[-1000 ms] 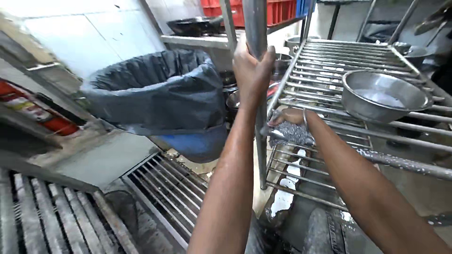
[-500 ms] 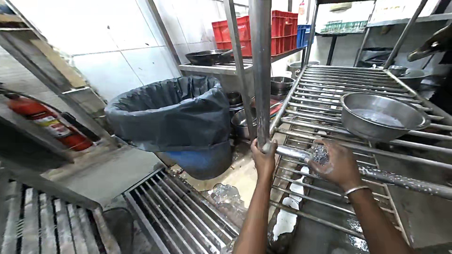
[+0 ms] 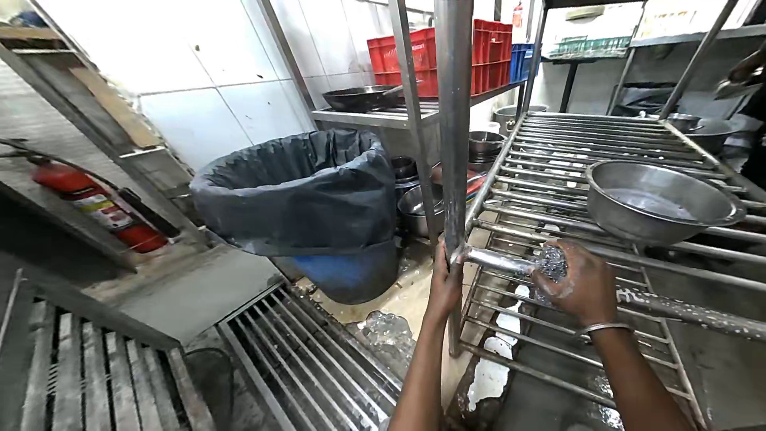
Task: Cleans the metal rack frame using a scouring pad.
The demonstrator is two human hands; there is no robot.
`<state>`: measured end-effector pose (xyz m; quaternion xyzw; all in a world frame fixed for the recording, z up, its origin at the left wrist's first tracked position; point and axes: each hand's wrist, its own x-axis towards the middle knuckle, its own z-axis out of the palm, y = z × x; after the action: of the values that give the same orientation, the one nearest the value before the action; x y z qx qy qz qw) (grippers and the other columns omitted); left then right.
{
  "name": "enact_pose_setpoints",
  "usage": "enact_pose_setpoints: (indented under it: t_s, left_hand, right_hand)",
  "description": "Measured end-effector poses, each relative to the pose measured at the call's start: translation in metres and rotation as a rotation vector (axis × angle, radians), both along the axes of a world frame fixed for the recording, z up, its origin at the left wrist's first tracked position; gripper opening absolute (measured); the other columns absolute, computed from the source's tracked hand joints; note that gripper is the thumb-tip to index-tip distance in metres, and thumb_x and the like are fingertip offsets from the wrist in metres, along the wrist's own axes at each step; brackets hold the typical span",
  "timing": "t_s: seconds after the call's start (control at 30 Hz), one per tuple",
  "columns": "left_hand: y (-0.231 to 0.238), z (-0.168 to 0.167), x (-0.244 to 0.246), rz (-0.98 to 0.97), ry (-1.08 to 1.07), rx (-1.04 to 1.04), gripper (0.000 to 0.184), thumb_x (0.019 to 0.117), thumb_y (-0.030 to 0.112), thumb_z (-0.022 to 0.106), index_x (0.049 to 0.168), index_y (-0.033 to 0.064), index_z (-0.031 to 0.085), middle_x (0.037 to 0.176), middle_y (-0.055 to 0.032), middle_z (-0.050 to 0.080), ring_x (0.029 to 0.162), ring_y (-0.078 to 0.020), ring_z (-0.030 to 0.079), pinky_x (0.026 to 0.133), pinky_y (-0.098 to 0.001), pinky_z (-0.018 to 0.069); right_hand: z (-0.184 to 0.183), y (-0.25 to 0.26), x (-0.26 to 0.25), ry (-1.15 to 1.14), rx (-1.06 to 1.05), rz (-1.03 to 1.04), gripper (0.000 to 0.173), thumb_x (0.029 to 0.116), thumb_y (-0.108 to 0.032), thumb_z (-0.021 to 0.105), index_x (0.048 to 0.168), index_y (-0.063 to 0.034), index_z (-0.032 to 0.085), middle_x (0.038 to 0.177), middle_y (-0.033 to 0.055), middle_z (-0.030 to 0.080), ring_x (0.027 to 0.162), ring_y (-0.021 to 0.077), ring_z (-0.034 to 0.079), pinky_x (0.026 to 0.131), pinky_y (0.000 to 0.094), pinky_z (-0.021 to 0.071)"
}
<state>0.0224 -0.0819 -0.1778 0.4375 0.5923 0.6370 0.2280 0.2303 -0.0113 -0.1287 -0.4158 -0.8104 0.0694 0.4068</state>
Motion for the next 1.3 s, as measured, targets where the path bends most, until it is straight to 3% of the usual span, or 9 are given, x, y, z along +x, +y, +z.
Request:
enact_pose_setpoints:
  t_s: [0.3, 0.43, 0.6, 0.73, 0.9, 1.03, 1.13, 1.2, 1.3]
  left_hand:
    - [-0.008, 0.0, -0.007, -0.09, 0.002, -0.022, 0.084, 0.0953, -0.007, 0.054, 0.165, 0.0225, 0.017, 0.152, -0.0177, 0.046, 0.119, -0.0319, 0.058, 0.092, -0.0493, 0.0512]
    - [-0.011, 0.004, 0.0, -0.021, 0.03, -0.082, 0.09, 0.0924, 0.0, 0.065, 0.165, 0.0208, 0.016, 0.153, -0.0209, 0.044, 0.126, -0.0375, 0.054, 0.098, -0.0561, 0.0478]
    - [-0.023, -0.004, 0.042, 0.294, 0.226, -0.038, 0.095, 0.0855, 0.018, 0.076, 0.162, 0.0038, 0.023, 0.158, -0.0305, 0.033, 0.14, -0.05, 0.039, 0.109, -0.0673, 0.0362]
    - [-0.049, -0.014, 0.079, 0.312, 0.358, 0.27, 0.043, 0.0905, 0.026, 0.062, 0.12, -0.0049, 0.067, 0.121, -0.0201, 0.068, 0.114, -0.0273, 0.065, 0.099, -0.0427, 0.052]
    - [-0.069, -0.013, 0.102, 0.232, 0.271, 0.395, 0.04, 0.0947, 0.037, 0.063, 0.108, 0.0001, 0.071, 0.108, -0.009, 0.07, 0.109, -0.0106, 0.064, 0.097, -0.0269, 0.0519]
    - [-0.085, -0.023, 0.118, 0.217, 0.086, 0.345, 0.057, 0.0946, 0.044, 0.063, 0.12, -0.0076, 0.058, 0.122, -0.0167, 0.062, 0.117, -0.0134, 0.059, 0.099, -0.0291, 0.0505]
    - [-0.096, -0.033, 0.13, 0.178, 0.047, 0.33, 0.057, 0.0981, 0.044, 0.059, 0.121, -0.0083, 0.058, 0.125, -0.0185, 0.06, 0.123, -0.012, 0.056, 0.103, -0.0259, 0.0478]
    - [-0.096, -0.036, 0.13, 0.191, 0.004, 0.251, 0.057, 0.0966, 0.033, 0.057, 0.128, -0.0143, 0.054, 0.13, -0.0256, 0.058, 0.123, -0.0178, 0.055, 0.105, -0.029, 0.0464]
    - [-0.082, -0.041, 0.105, 0.18, -0.11, 0.098, 0.05, 0.0951, 0.014, 0.05, 0.138, -0.0125, 0.05, 0.135, -0.0278, 0.057, 0.124, -0.0244, 0.058, 0.106, -0.0371, 0.047]
  right_hand:
    - [-0.005, 0.002, 0.003, 0.055, 0.102, 0.056, 0.055, 0.0718, -0.029, 0.078, 0.115, 0.0042, 0.07, 0.103, 0.0244, 0.072, 0.087, 0.0437, 0.071, 0.069, 0.0635, 0.0519]
    - [-0.023, 0.012, 0.013, 0.331, 0.208, 0.306, 0.065, 0.0778, -0.047, 0.068, 0.117, 0.0045, 0.065, 0.111, 0.0142, 0.073, 0.102, 0.0197, 0.07, 0.09, 0.0382, 0.0556]
    - [-0.03, -0.004, 0.015, 0.927, -0.162, 0.745, 0.066, 0.0753, -0.057, 0.079, 0.13, -0.0268, 0.057, 0.126, -0.0068, 0.069, 0.117, 0.0108, 0.065, 0.097, 0.0296, 0.0561]
    - [-0.044, -0.035, 0.003, 1.246, -0.453, 0.864, 0.055, 0.0725, -0.046, 0.082, 0.122, -0.0247, 0.07, 0.118, -0.0011, 0.075, 0.103, 0.0122, 0.073, 0.084, 0.0289, 0.0614]
    - [-0.064, -0.041, -0.012, 1.376, -0.637, 1.157, 0.061, 0.0786, -0.04, 0.076, 0.133, -0.0154, 0.064, 0.132, 0.0106, 0.068, 0.113, 0.0246, 0.069, 0.092, 0.0405, 0.0589]
    - [-0.064, -0.051, -0.024, 1.269, -0.516, 0.849, 0.058, 0.0813, -0.045, 0.076, 0.131, -0.0194, 0.062, 0.126, 0.0025, 0.071, 0.113, 0.0165, 0.069, 0.091, 0.0342, 0.0593]
    - [-0.062, -0.073, -0.046, 1.108, -0.43, 0.322, 0.053, 0.0893, -0.037, 0.066, 0.129, -0.0045, 0.051, 0.114, -0.0022, 0.069, 0.104, 0.0038, 0.067, 0.088, 0.0224, 0.0577]
    - [-0.064, -0.09, -0.064, 1.05, -0.512, 0.094, 0.046, 0.097, -0.021, 0.051, 0.133, 0.0065, 0.046, 0.115, 0.0056, 0.063, 0.102, -0.0006, 0.063, 0.089, 0.0168, 0.0533]
    - [-0.067, -0.108, -0.083, 0.974, -0.767, 0.025, 0.05, 0.1078, -0.015, 0.044, 0.15, 0.0091, 0.033, 0.14, 0.0248, 0.052, 0.122, 0.0147, 0.057, 0.104, 0.026, 0.0465]
